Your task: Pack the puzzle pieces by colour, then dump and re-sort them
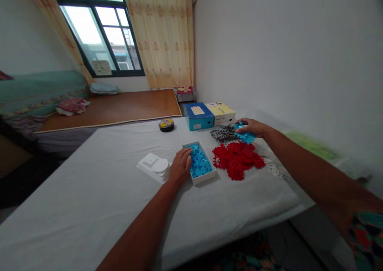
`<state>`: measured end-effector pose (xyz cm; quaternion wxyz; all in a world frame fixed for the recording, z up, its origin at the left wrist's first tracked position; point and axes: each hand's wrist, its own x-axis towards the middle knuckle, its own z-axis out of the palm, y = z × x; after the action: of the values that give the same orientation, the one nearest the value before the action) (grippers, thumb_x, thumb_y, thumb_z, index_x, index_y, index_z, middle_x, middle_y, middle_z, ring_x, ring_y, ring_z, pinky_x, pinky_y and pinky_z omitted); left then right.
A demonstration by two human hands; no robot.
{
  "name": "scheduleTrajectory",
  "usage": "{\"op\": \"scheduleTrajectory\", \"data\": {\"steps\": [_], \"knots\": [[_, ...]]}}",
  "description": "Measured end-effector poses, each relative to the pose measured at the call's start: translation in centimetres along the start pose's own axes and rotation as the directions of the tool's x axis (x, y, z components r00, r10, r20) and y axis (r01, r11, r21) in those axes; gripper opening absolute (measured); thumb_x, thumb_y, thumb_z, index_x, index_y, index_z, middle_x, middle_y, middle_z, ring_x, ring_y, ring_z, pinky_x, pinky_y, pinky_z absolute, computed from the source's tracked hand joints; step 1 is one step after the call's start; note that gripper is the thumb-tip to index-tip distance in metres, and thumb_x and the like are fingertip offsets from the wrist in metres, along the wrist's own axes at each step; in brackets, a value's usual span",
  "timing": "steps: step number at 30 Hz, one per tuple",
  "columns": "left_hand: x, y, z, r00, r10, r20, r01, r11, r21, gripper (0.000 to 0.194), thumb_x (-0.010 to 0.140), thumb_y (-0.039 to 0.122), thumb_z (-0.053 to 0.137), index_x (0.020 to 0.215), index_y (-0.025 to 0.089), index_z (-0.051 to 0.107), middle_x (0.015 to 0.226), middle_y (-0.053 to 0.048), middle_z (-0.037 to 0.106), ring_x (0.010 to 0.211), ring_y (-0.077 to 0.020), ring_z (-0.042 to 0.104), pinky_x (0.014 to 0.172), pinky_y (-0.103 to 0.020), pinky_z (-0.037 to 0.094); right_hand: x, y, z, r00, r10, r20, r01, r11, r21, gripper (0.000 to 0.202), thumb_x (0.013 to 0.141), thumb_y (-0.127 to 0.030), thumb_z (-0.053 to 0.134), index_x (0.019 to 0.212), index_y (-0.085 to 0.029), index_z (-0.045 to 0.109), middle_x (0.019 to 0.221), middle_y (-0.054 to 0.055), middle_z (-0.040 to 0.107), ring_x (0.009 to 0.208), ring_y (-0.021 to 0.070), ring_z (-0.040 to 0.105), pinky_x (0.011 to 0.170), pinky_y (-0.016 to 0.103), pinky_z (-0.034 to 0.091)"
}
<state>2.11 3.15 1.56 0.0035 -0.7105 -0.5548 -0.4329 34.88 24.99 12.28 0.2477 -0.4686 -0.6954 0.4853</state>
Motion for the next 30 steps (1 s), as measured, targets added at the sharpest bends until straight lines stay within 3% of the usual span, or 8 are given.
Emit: {"op": "scheduleTrajectory", "data": {"steps": [5, 7, 9, 13, 17, 22, 26, 30], "knots": [[-0.4, -0.2, -0.2, 0.997, -0.076, -0.027, 0.077, 0.997, 0.029, 0.043, 0.099, 0.036, 0.032, 0.136, 0.019, 0.048, 0.135, -0.012, 0.054, 0.128, -0.0230, 0.046, 0.112, -0.048, 0.037, -0.9, -4.9, 12.8, 0.954, -0.187, 0.233, 0.192, 0.981, 0.000, 0.070, 0.053, -0.038, 0.087, 0.117, -0.025, 0.062, 0.108, 0.005, 0.065, 0.089, 0.0214, 0.064, 0.071, 0.033, 0.057], [-0.5, -0.4, -0.3, 0.995, -0.089, -0.044, 0.090, 0.996, 0.028, 0.043, 0.099, 0.036, 0.033, 0.138, 0.021, 0.045, 0.137, -0.012, 0.052, 0.130, -0.0236, 0.044, 0.112, -0.048, 0.036, -1.3, -5.9, 16.3, 0.928, -0.234, 0.290, 0.259, 0.965, -0.049, 0.068, 0.053, -0.042, 0.087, 0.115, -0.025, 0.064, 0.104, 0.003, 0.066, 0.092, 0.0221, 0.063, 0.074, 0.033, 0.056], [-0.6, -0.5, -0.4, 0.995, -0.088, -0.057, 0.089, 0.996, 0.018, 0.043, 0.099, 0.036, 0.032, 0.138, 0.020, 0.044, 0.137, -0.013, 0.052, 0.130, -0.0240, 0.044, 0.111, -0.048, 0.036, -1.5, -6.4, 18.3, 0.899, -0.262, 0.351, 0.318, 0.942, -0.110, 0.065, 0.057, -0.047, 0.084, 0.115, -0.025, 0.065, 0.102, 0.003, 0.067, 0.093, 0.0228, 0.063, 0.078, 0.035, 0.056], [-0.5, -0.2, -0.3, 0.996, -0.082, -0.045, 0.082, 0.997, 0.001, 0.043, 0.100, 0.034, 0.030, 0.137, 0.019, 0.044, 0.136, -0.013, 0.053, 0.129, -0.0237, 0.045, 0.111, -0.047, 0.037, -1.4, -6.6, 18.4, 0.858, -0.330, 0.393, 0.434, 0.875, -0.212, 0.049, 0.072, -0.052, 0.074, 0.113, -0.026, 0.068, 0.107, 0.003, 0.068, 0.102, 0.0240, 0.060, 0.088, 0.038, 0.054], [-0.3, 0.5, -0.2, 0.997, -0.069, -0.024, 0.069, 0.998, -0.009, 0.042, 0.099, 0.033, 0.032, 0.136, 0.020, 0.047, 0.133, -0.013, 0.056, 0.126, -0.0240, 0.047, 0.110, -0.048, 0.037, -1.6, -5.9, 17.5, 0.894, -0.262, 0.364, 0.356, 0.908, -0.219, 0.049, 0.085, -0.053, 0.060, 0.124, -0.025, 0.063, 0.117, 0.007, 0.064, 0.094, 0.0221, 0.062, 0.077, 0.037, 0.058], [-0.2, 0.9, -0.5, 1.000, -0.011, -0.023, 0.011, 1.000, -0.010, 0.038, 0.098, 0.033, 0.040, 0.130, 0.020, 0.054, 0.131, -0.011, 0.057, 0.124, -0.0233, 0.048, 0.108, -0.046, 0.039, -2.7, -4.5, 18.5, 0.904, -0.330, 0.272, 0.375, 0.917, -0.136, 0.052, 0.086, -0.052, 0.057, 0.131, -0.026, 0.056, 0.131, 0.006, 0.057, 0.113, 0.0235, 0.056, 0.089, 0.039, 0.055], [-0.1, 0.6, -0.9, 0.999, -0.038, -0.007, 0.038, 0.997, 0.070, 0.032, 0.097, 0.031, 0.043, 0.120, 0.023, 0.063, 0.127, -0.009, 0.061, 0.121, -0.0239, 0.050, 0.106, -0.048, 0.040, -3.6, -4.7, 18.1, 0.944, -0.286, 0.167, 0.303, 0.949, -0.087, 0.054, 0.087, -0.056, 0.053, 0.134, -0.029, 0.051, 0.134, 0.006, 0.054, 0.107, 0.0235, 0.058, 0.077, 0.037, 0.059], [-0.1, 0.3, -1.1, 0.997, -0.061, -0.046, 0.066, 0.992, 0.111, 0.032, 0.097, 0.029, 0.043, 0.121, 0.022, 0.063, 0.130, -0.010, 0.058, 0.123, -0.0252, 0.049, 0.105, -0.049, 0.040, -5.6, -4.8, 16.5, 0.935, -0.350, 0.064, 0.356, 0.920, -0.167, 0.050, 0.087, -0.054, 0.054, 0.129, -0.029, 0.054, 0.131, 0.006, 0.057, 0.104, 0.0242, 0.060, 0.077, 0.037, 0.059]]}}
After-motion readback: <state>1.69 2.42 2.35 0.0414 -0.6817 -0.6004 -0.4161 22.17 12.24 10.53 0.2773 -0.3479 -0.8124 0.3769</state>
